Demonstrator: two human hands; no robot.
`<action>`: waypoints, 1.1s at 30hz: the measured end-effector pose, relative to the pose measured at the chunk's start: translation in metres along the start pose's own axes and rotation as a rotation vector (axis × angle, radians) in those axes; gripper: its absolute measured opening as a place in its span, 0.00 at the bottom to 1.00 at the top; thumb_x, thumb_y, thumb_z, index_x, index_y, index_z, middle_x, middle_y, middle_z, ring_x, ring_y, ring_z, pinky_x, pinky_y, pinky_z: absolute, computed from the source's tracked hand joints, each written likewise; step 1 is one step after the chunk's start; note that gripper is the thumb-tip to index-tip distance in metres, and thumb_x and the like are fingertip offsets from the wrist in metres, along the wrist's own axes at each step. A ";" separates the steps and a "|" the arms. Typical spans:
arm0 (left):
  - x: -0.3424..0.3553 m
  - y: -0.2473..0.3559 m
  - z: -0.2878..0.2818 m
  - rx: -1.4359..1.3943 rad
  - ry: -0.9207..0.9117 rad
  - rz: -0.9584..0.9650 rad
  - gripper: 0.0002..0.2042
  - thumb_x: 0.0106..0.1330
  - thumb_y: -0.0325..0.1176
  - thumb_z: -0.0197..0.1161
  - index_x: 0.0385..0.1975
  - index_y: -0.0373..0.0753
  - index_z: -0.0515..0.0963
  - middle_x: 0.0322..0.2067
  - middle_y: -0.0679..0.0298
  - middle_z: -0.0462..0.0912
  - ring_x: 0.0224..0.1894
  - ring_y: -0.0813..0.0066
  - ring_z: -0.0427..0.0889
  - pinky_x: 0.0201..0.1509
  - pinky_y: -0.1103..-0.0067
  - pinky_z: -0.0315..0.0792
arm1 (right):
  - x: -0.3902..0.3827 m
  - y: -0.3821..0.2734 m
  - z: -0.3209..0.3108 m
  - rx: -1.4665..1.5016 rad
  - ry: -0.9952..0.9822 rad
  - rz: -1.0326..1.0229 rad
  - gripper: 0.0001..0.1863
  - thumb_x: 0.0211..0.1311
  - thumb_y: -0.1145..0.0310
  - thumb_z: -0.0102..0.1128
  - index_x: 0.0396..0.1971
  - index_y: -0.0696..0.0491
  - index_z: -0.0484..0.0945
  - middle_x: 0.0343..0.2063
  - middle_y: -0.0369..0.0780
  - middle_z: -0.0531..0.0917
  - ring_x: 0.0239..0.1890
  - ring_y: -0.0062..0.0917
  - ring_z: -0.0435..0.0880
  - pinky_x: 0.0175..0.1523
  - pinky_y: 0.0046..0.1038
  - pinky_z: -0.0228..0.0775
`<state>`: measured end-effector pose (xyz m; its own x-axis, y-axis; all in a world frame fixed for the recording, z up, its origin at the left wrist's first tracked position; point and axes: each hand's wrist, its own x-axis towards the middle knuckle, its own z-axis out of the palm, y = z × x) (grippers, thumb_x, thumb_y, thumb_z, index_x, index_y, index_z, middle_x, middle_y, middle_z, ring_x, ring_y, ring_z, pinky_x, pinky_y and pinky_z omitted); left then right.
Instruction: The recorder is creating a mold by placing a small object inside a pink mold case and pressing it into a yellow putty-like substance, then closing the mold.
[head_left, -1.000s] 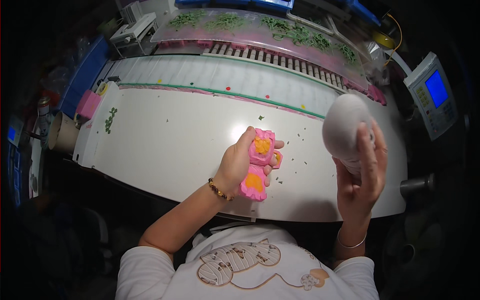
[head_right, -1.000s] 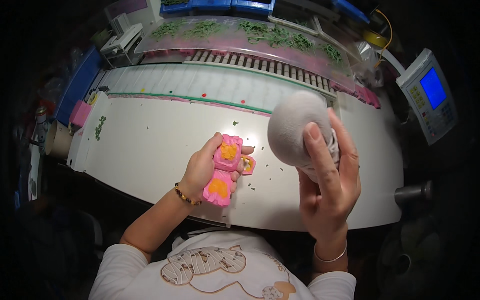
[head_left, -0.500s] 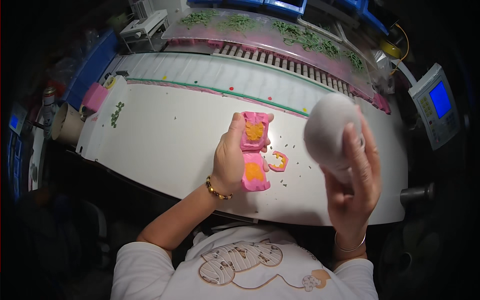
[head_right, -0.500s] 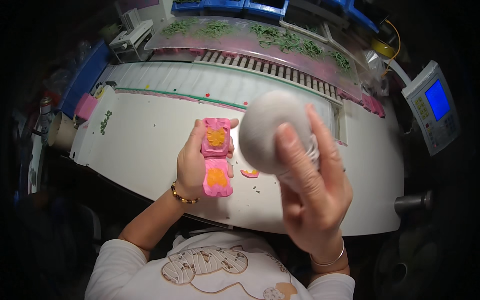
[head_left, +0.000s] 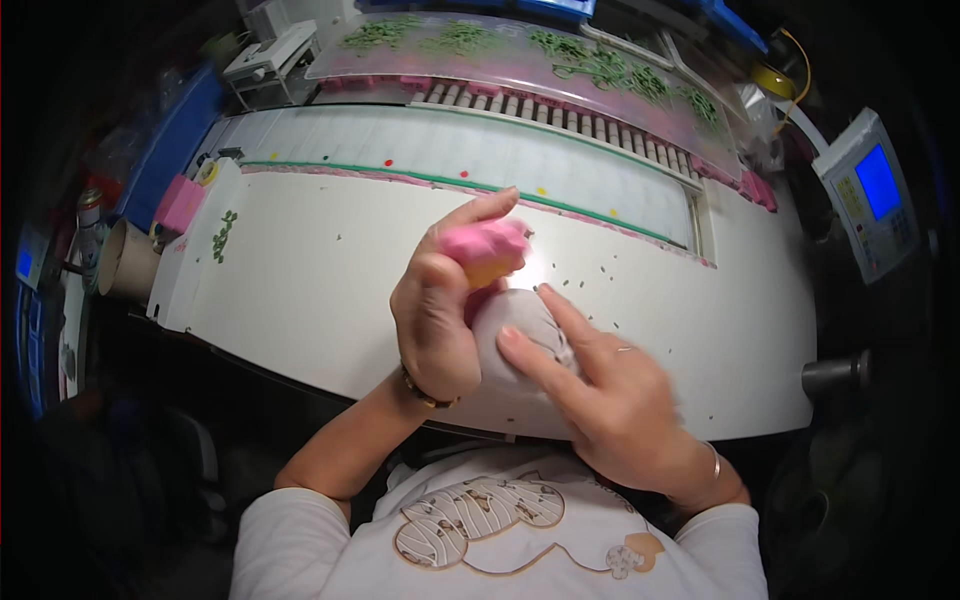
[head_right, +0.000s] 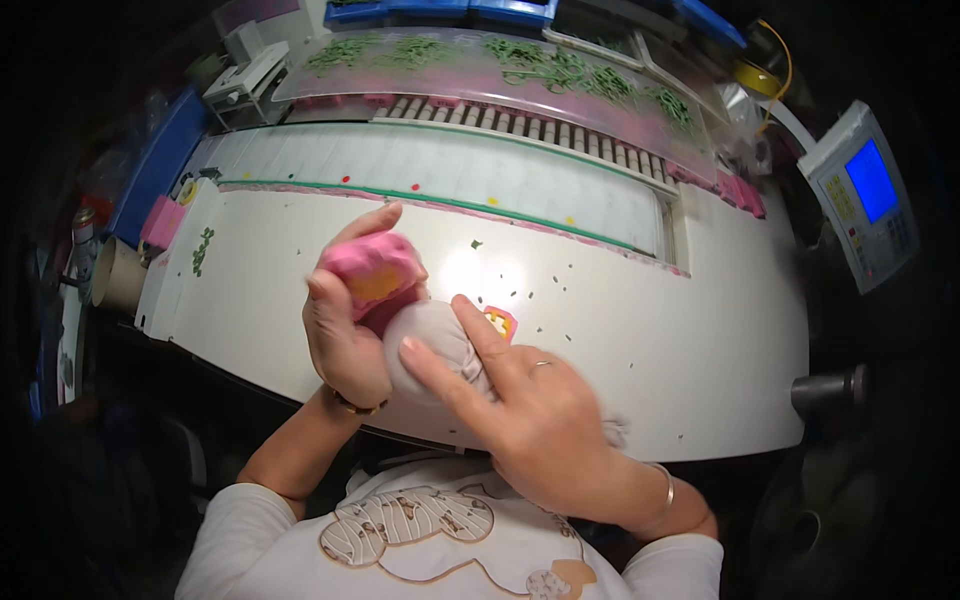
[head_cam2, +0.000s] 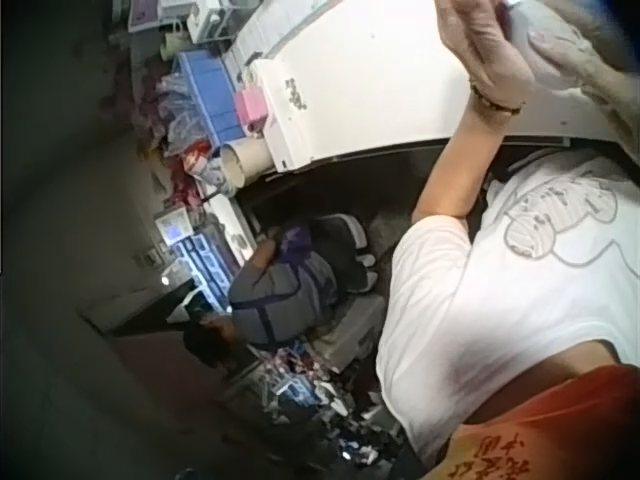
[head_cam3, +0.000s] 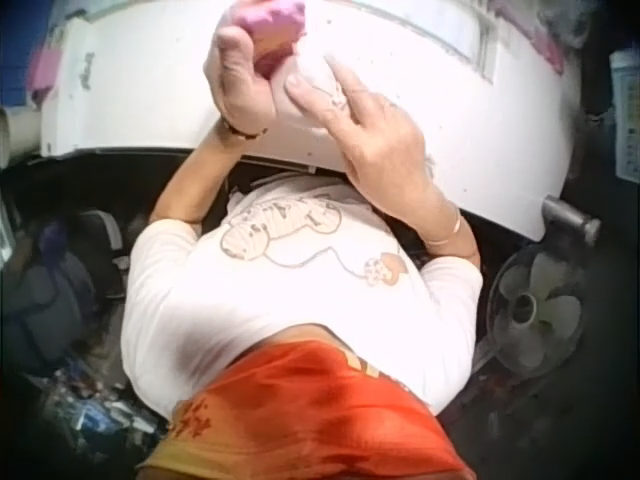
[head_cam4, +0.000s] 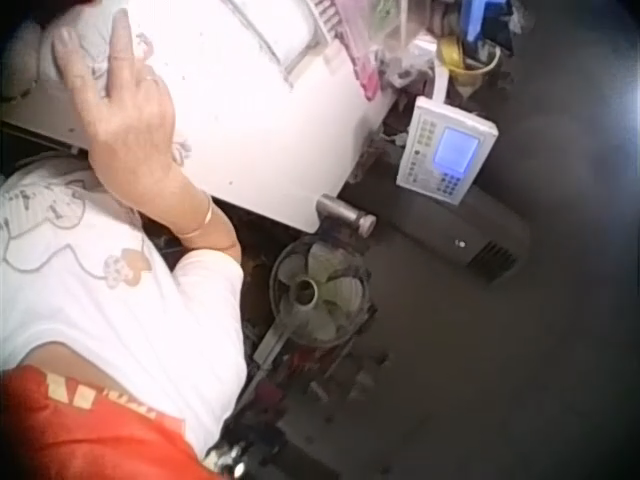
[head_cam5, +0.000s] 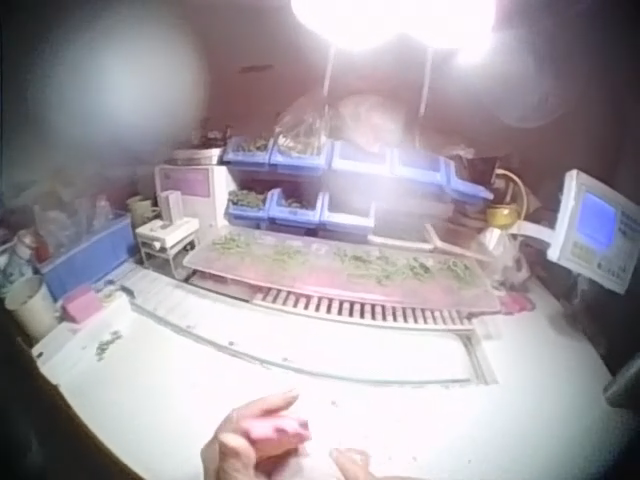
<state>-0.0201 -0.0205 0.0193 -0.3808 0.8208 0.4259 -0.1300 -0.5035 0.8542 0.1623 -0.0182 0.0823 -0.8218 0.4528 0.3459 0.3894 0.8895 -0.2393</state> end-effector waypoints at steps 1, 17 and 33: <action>0.000 0.001 0.001 -0.041 0.027 -0.025 0.35 0.73 0.60 0.32 0.57 0.30 0.68 0.34 0.58 0.76 0.26 0.77 0.75 0.32 0.82 0.73 | -0.004 0.004 0.013 -0.014 -0.012 0.050 0.31 0.46 0.76 0.56 0.57 0.45 0.76 0.55 0.53 0.74 0.26 0.27 0.79 0.33 0.26 0.73; -0.003 -0.009 -0.004 -0.338 0.239 -0.395 0.28 0.73 0.58 0.36 0.44 0.36 0.71 0.26 0.62 0.73 0.23 0.76 0.72 0.23 0.77 0.72 | -0.027 0.052 0.014 -0.163 -0.160 0.184 0.31 0.47 0.77 0.59 0.57 0.43 0.75 0.57 0.47 0.75 0.35 0.32 0.80 0.40 0.31 0.73; -0.016 -0.010 -0.004 -0.450 0.158 -0.727 0.29 0.72 0.59 0.38 0.36 0.35 0.71 0.27 0.59 0.76 0.23 0.77 0.75 0.23 0.77 0.76 | -0.008 0.057 0.050 -0.135 0.020 0.306 0.16 0.50 0.76 0.63 0.42 0.55 0.78 0.39 0.41 0.81 0.36 0.34 0.79 0.45 0.35 0.67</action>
<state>-0.0160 -0.0296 0.0029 -0.1809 0.9499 -0.2548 -0.7277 0.0450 0.6844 0.1709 0.0259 0.0207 -0.6501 0.7003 0.2949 0.6697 0.7114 -0.2133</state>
